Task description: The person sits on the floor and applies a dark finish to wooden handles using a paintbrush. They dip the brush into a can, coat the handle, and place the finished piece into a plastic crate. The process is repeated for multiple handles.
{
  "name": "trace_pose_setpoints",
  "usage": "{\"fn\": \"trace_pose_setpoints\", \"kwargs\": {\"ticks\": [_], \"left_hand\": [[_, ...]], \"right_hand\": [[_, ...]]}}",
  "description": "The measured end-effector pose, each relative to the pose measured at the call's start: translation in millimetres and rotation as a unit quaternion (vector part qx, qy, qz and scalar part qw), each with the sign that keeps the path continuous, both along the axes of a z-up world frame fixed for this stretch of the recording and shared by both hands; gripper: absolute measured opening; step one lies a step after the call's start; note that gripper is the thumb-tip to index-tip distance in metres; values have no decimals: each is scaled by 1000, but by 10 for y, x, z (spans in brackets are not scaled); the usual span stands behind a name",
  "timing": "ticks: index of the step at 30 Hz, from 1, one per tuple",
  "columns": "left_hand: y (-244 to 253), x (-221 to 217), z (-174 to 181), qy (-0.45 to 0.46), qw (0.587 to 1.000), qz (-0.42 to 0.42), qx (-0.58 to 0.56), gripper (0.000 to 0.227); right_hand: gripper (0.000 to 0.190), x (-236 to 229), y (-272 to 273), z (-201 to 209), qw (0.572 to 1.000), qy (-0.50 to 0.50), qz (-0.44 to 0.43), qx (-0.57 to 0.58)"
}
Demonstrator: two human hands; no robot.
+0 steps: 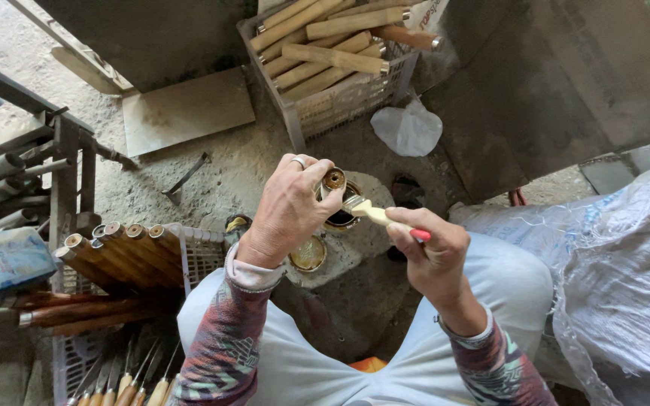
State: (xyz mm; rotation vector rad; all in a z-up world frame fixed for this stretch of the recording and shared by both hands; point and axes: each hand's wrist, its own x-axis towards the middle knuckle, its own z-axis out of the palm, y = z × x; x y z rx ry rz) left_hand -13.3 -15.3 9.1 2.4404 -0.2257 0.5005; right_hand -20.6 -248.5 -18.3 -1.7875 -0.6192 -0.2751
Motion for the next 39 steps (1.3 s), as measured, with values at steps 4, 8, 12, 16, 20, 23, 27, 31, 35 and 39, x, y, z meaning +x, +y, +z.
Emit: {"fn": "trace_pose_setpoints", "kwargs": {"ticks": [4, 8, 12, 16, 20, 23, 27, 31, 35, 39], "left_hand": [[31, 19, 12, 32, 999, -17, 15, 33], [63, 0, 28, 43, 998, -36, 12, 38], [83, -2, 55, 43, 998, -50, 8, 38], [120, -21, 73, 39, 998, -53, 15, 39], [119, -28, 68, 43, 998, -50, 22, 38], [109, -25, 27, 27, 999, -44, 17, 38], [95, 3, -11, 2, 999, -45, 18, 38], [101, -1, -12, 9, 999, -48, 13, 38], [120, 13, 23, 15, 999, -47, 20, 39], [127, 11, 19, 30, 998, -48, 26, 39]], "right_hand": [[16, 56, -66, 142, 999, 2, 28, 34], [17, 98, -144, 261, 998, -10, 40, 40], [15, 96, -257, 330, 1000, -13, 14, -6], [13, 103, -230, 216, 998, -25, 2, -54], [12, 242, 55, -192, 994, 7, 10, -113], [13, 377, 247, -590, 985, 0, 13, -171], [11, 585, 477, -1079, 968, 17, -10, -250], [15, 685, 651, -1344, 962, 65, -20, -264], [11, 605, 568, -1227, 977, 52, 0, -206], [13, 439, 369, -876, 982, 151, 5, -113]]}}
